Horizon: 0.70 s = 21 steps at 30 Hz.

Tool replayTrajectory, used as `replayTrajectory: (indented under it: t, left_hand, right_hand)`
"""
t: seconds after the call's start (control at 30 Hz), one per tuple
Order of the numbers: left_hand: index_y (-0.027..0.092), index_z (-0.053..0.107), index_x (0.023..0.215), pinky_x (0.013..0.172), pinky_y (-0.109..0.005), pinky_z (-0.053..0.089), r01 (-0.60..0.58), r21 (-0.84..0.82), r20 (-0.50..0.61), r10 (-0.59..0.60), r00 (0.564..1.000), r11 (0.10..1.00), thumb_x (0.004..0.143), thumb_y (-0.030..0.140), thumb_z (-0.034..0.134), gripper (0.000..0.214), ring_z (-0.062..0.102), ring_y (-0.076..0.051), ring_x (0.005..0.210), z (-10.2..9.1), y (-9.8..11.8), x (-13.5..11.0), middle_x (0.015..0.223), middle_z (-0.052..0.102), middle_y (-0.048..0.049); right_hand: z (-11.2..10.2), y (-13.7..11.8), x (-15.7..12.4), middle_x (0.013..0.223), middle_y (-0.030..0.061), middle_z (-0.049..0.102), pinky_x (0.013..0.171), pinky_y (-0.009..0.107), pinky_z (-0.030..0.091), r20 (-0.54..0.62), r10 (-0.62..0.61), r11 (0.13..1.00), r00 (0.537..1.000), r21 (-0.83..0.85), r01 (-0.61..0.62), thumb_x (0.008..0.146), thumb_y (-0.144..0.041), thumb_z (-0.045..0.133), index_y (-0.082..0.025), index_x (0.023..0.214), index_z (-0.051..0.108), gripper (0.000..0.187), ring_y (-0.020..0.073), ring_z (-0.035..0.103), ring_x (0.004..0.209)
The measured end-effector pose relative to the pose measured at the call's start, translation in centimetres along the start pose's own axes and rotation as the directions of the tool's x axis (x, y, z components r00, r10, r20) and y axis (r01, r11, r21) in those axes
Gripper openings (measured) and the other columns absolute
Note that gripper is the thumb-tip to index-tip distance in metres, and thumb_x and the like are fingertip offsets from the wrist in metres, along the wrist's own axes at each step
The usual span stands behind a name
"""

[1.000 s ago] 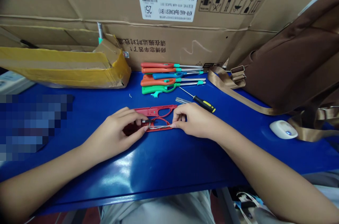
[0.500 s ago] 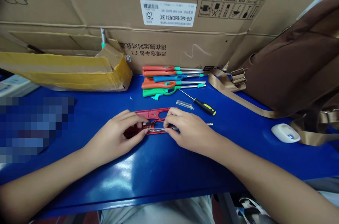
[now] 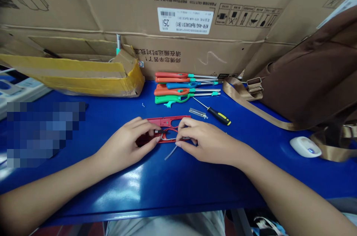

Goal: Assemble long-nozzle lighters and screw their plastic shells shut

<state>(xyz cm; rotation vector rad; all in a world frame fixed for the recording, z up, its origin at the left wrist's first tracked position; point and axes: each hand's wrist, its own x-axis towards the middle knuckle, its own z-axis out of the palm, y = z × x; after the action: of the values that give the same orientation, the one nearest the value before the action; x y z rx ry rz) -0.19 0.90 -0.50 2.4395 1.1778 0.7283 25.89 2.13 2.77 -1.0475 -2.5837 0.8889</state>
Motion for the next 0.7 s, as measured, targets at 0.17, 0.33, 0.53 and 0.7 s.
replayTrajectory:
  t: [0.17, 0.33, 0.53, 0.7]
  left_hand:
    - [0.019, 0.067, 0.107, 0.076, -0.034, 0.044, 0.004, -0.007, 0.005, -0.004, 1.0, 1.0, 0.095, 0.028, 0.065, 0.015, 0.057, -0.019, 0.08, 0.0, 0.1, 0.0, 0.089, 0.068, -0.0015]
    - [0.02, 0.067, 0.105, 0.075, -0.034, 0.044, 0.032, -0.008, 0.022, -0.032, 0.999, 0.999, 0.092, 0.037, 0.07, 0.022, 0.057, -0.019, 0.079, -0.1, 0.3, 0.0, 0.085, 0.067, -0.0002]
    - [0.021, 0.066, 0.116, 0.083, -0.039, 0.047, 0.056, 0.021, 0.068, -0.057, 0.996, 0.998, 0.084, 0.048, 0.078, 0.044, 0.06, -0.023, 0.089, -0.3, 0.5, 0.0, 0.097, 0.069, -0.0028]
    - [0.021, 0.066, 0.118, 0.084, -0.041, 0.049, 0.064, 0.046, 0.065, -0.067, 0.996, 0.997, 0.083, 0.051, 0.077, 0.047, 0.061, -0.026, 0.093, -0.3, 0.5, -0.1, 0.105, 0.066, -0.0063]
  right_hand:
    - [0.2, 0.8, 0.6, 0.106, 0.0032, 0.063, 0.079, 0.026, 0.049, -0.137, -0.054, 0.998, 0.989, 0.006, 0.055, 0.101, -0.024, 0.056, -0.022, 0.107, 0.07, 0.015, 0.0135, 0.061, 0.091]
    - [0.5, 2.1, 1.5, 0.112, 0.0073, 0.064, 0.085, 0.033, 0.053, -0.291, -0.073, 0.97, 0.954, -0.242, 0.0, 0.1, -0.021, 0.052, -0.021, 0.118, 0.068, 0.024, 0.0197, 0.065, 0.099]
    - [-0.8, 2.6, 5.3, 0.13, 0.0155, 0.061, 0.088, 0.04, 0.052, -0.11, -0.123, 0.773, 0.986, -0.634, 0.026, 0.095, -0.007, 0.047, -0.021, 0.142, 0.058, 0.051, 0.0283, 0.064, 0.109]
    - [-1.8, 2.4, 8.2, 0.116, 0.0164, 0.065, 0.076, 0.035, 0.048, -0.081, -0.079, 0.763, 0.994, -0.646, 0.008, 0.098, -0.013, 0.045, -0.017, 0.124, 0.069, 0.035, 0.0278, 0.064, 0.099]
